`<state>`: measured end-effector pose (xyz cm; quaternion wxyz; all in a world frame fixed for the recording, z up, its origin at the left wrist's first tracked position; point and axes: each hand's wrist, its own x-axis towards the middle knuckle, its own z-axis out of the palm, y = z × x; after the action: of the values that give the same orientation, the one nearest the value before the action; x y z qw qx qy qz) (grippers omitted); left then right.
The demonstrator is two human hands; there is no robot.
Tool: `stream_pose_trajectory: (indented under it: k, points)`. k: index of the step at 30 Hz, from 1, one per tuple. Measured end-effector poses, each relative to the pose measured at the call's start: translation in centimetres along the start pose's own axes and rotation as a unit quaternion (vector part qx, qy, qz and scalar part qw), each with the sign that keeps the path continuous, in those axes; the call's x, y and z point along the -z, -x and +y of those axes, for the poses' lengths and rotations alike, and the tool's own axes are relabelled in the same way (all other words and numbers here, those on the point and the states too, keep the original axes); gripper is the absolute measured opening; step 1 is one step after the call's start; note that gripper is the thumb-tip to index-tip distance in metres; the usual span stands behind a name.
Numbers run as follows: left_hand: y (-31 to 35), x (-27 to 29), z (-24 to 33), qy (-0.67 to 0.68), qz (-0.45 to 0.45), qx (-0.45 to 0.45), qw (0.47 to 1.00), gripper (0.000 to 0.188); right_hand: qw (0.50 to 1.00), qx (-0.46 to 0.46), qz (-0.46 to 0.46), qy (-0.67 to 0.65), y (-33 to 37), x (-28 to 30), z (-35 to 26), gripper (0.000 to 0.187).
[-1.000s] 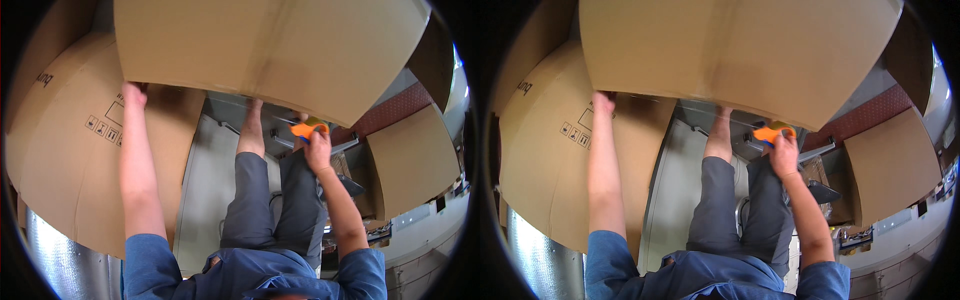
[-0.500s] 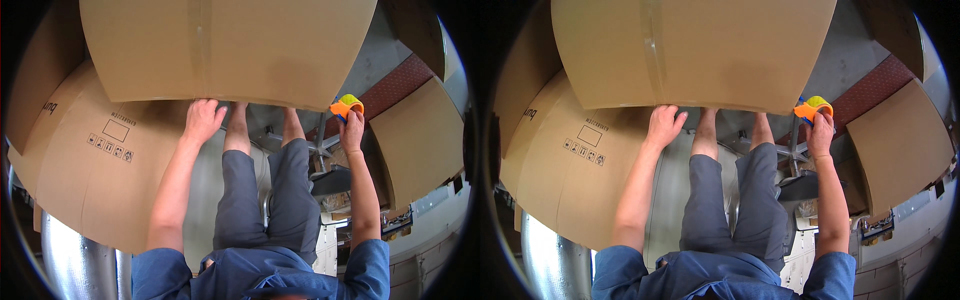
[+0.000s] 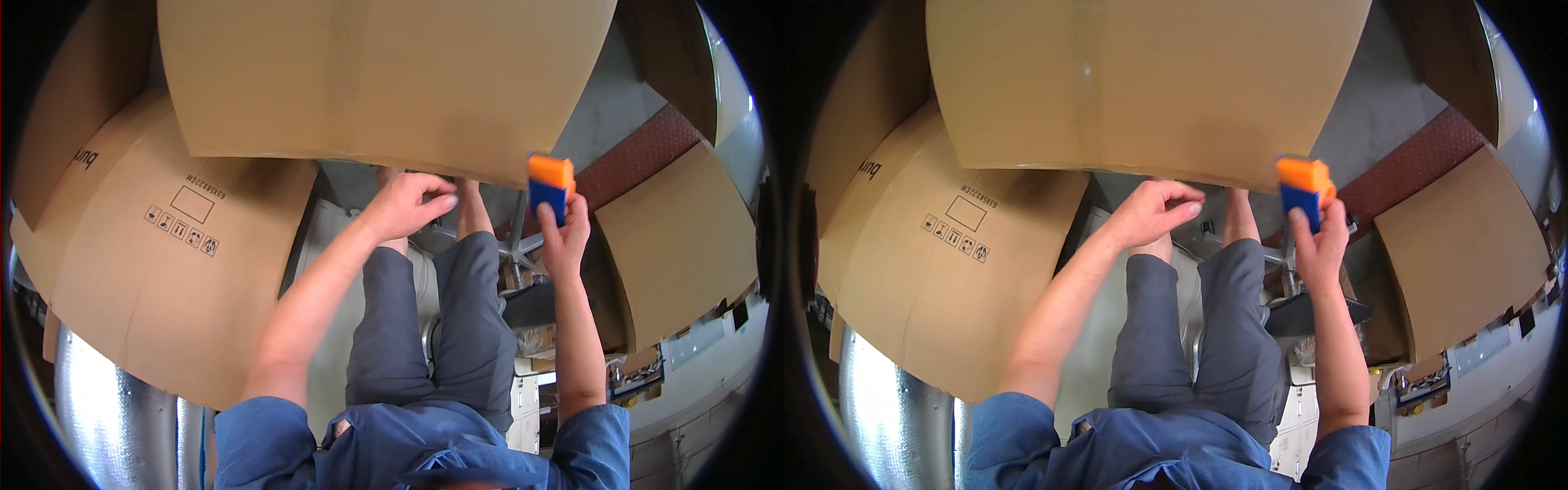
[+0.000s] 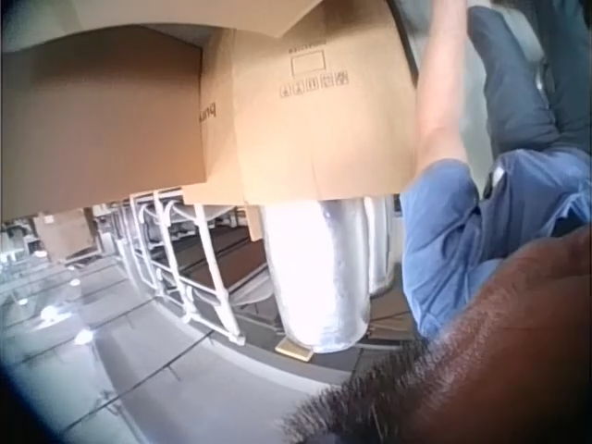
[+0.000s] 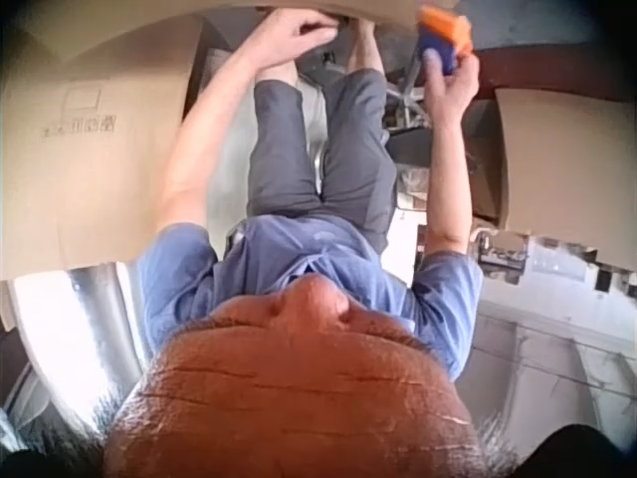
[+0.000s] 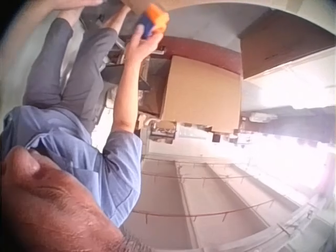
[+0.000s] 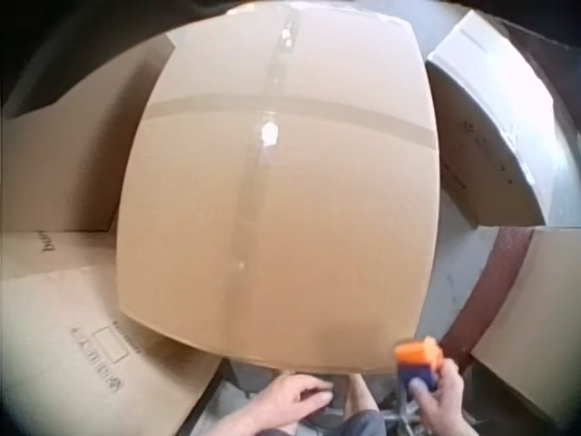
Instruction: Close and tape cardboard shipping boxes using a tape dispenser.
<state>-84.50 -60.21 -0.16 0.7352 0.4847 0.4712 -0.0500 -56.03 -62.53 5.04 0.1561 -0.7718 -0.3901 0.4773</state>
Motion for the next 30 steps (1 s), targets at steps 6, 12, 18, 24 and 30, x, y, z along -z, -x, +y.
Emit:
stream_pose_trajectory:
  k: [6, 12, 18, 24, 30]
  points:
    - [1.2, 0.6, 2.1, 0.594, 0.029, -0.012, 0.804, 0.044, 0.953, -0.004, -0.295, -0.077, 1.0, -1.6, -5.5, 0.036]
    - [4.7, 2.7, 0.3, 0.662, 0.069, -0.059, 0.744, 0.027, 0.93, 0.065, -0.362, -0.027, -0.3, -6.1, -9.3, 0.037]
    - [7.7, 6.5, -1.6, 0.681, 0.162, -0.123, 0.703, 0.013, 0.906, 0.159, -0.392, 0.027, -2.2, -12.0, -14.5, 0.042]
    - [10.6, 11.1, -4.9, 0.369, 0.52, -0.052, 0.769, 0.01, 0.896, 0.176, -0.386, 0.129, -1.8, -17.2, -18.8, 0.041]
    - [17.9, 26.5, -19.8, 0.251, 0.723, 0.071, 0.639, 0.019, 0.89, 0.099, -0.402, 0.193, -2.7, -16.7, -17.1, 0.036]
